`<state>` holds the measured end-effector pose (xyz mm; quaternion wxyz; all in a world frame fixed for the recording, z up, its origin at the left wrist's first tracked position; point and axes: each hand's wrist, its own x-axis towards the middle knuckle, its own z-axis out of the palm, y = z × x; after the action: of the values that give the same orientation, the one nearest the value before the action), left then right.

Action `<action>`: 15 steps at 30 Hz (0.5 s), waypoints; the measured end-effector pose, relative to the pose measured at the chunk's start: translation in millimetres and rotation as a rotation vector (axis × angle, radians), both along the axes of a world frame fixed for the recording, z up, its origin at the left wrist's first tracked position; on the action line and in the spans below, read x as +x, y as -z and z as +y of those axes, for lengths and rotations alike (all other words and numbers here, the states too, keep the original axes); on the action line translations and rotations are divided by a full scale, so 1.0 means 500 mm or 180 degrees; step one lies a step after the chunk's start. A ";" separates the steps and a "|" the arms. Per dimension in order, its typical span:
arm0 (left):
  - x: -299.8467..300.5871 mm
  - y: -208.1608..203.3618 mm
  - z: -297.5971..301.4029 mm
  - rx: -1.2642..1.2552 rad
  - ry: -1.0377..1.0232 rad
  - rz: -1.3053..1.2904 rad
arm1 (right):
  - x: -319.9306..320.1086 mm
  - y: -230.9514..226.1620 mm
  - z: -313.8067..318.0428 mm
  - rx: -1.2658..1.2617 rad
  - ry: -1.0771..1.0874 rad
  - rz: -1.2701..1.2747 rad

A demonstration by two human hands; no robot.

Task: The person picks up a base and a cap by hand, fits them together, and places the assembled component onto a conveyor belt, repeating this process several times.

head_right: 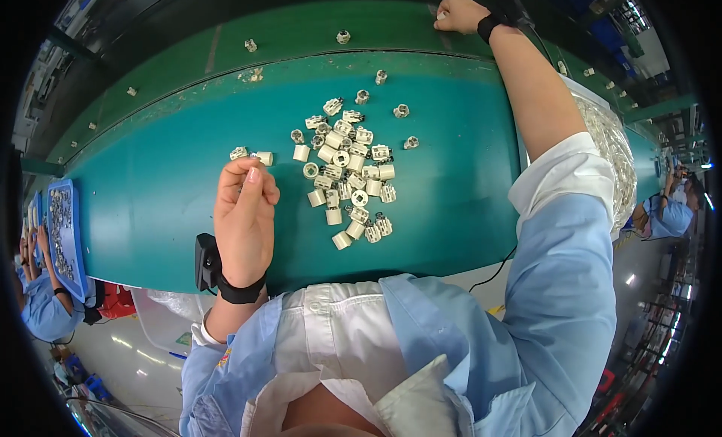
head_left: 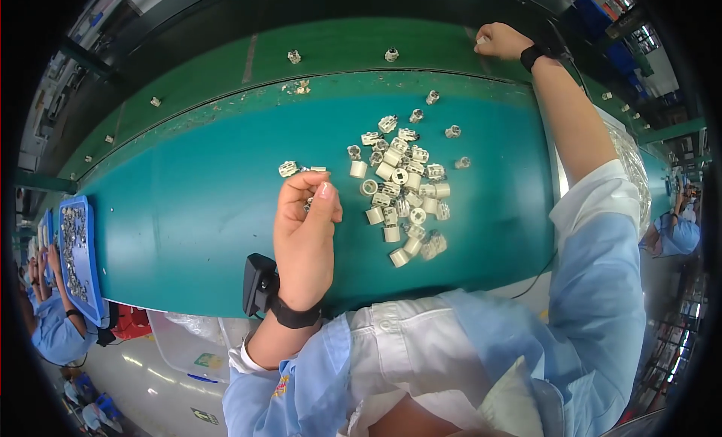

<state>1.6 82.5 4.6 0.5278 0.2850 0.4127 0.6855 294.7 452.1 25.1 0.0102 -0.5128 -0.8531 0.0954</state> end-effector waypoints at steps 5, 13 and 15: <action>0.001 0.000 0.002 0.0116 0.0090 -0.0351 | 0.065 -0.059 -0.041 0.0268 0.0161 0.0261; 0.004 -0.007 -0.020 -0.0128 0.0836 0.0109 | 0.268 -0.119 -0.323 -0.0417 0.1015 -0.0939; 0.013 -0.007 -0.020 -0.0023 0.1005 0.0215 | 0.300 -0.066 -0.379 0.0026 0.0928 -0.0563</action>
<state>8.3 72.3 8.3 0.6159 0.3672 0.3828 0.5825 444.6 262.9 58.2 -0.0491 -0.6375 -0.7676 0.0440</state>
